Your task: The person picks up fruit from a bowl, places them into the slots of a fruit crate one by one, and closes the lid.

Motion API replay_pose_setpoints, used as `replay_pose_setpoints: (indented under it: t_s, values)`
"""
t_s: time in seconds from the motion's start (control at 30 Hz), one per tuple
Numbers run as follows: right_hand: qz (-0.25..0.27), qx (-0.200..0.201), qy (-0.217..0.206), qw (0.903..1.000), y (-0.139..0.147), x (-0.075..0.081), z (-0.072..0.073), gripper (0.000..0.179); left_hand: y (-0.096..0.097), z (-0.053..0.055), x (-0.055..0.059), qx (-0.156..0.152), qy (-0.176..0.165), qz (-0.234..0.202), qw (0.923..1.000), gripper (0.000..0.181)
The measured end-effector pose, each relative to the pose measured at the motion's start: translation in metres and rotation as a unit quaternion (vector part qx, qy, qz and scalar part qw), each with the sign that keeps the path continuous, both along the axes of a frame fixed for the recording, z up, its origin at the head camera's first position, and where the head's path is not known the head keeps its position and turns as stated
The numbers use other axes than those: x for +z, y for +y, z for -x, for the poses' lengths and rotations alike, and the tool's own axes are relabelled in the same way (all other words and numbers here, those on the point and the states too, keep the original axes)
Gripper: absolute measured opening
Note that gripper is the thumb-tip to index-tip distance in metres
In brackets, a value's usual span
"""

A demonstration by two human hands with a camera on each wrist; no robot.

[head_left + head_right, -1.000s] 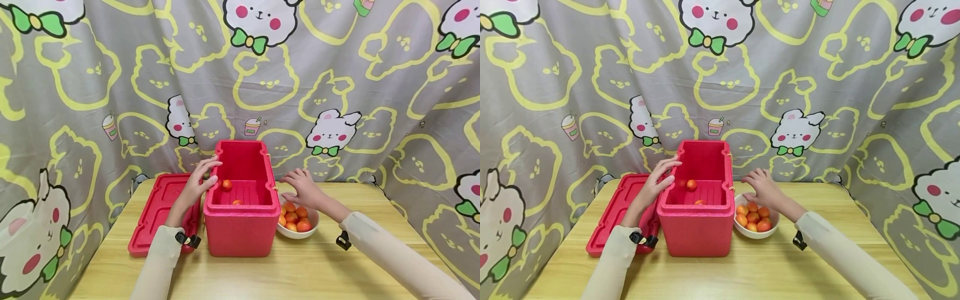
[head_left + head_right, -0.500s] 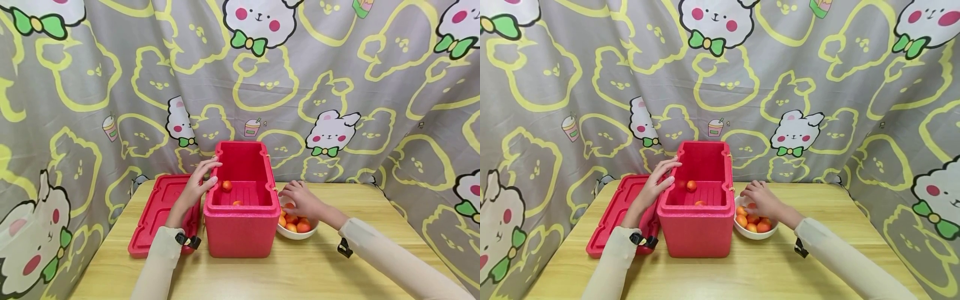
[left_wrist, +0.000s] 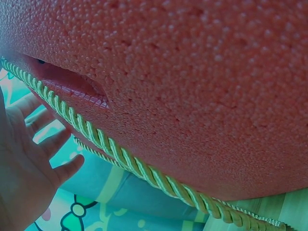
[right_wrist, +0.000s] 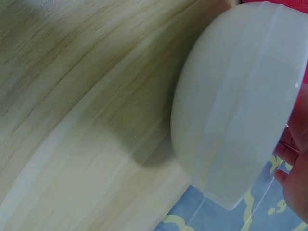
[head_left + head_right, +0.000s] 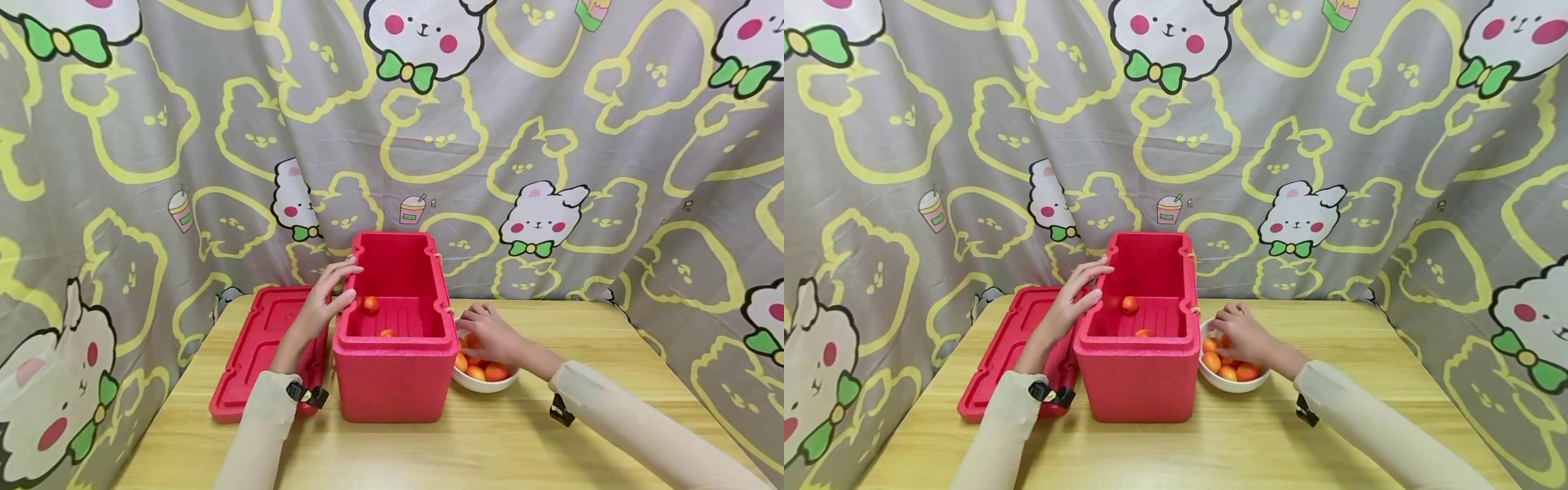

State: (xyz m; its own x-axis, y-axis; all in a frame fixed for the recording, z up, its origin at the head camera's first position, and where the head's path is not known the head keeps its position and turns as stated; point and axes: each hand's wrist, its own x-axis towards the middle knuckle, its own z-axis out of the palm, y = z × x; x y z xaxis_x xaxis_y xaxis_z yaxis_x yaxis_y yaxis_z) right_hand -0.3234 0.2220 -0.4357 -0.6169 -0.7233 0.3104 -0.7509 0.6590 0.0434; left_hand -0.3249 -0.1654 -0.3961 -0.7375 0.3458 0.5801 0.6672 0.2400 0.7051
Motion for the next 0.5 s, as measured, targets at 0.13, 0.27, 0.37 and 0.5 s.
replay_pose_setpoints:
  t_s: [0.13,0.27,0.37,0.5]
  values:
    - [0.002,0.000,-0.002,1.0000,-0.0006,-0.0018,0.0013,0.041,0.0002,-0.0010,0.0008,-0.001,0.000,0.000,1.0000,0.050]
    - [-0.001,0.002,0.001,1.0000,-0.0011,-0.0030,0.0032,0.036,-0.0001,-0.0010,0.0004,0.000,0.004,0.000,1.0000,0.049]
    - [-0.005,0.003,0.003,1.0000,-0.0015,-0.0041,0.0045,0.031,-0.0001,-0.0004,0.0000,0.001,0.004,0.001,1.0000,0.049]
    - [-0.009,0.003,0.001,1.0000,-0.0032,-0.0053,0.0045,0.027,-0.0001,0.0000,-0.0005,0.002,0.003,0.002,1.0000,0.049]
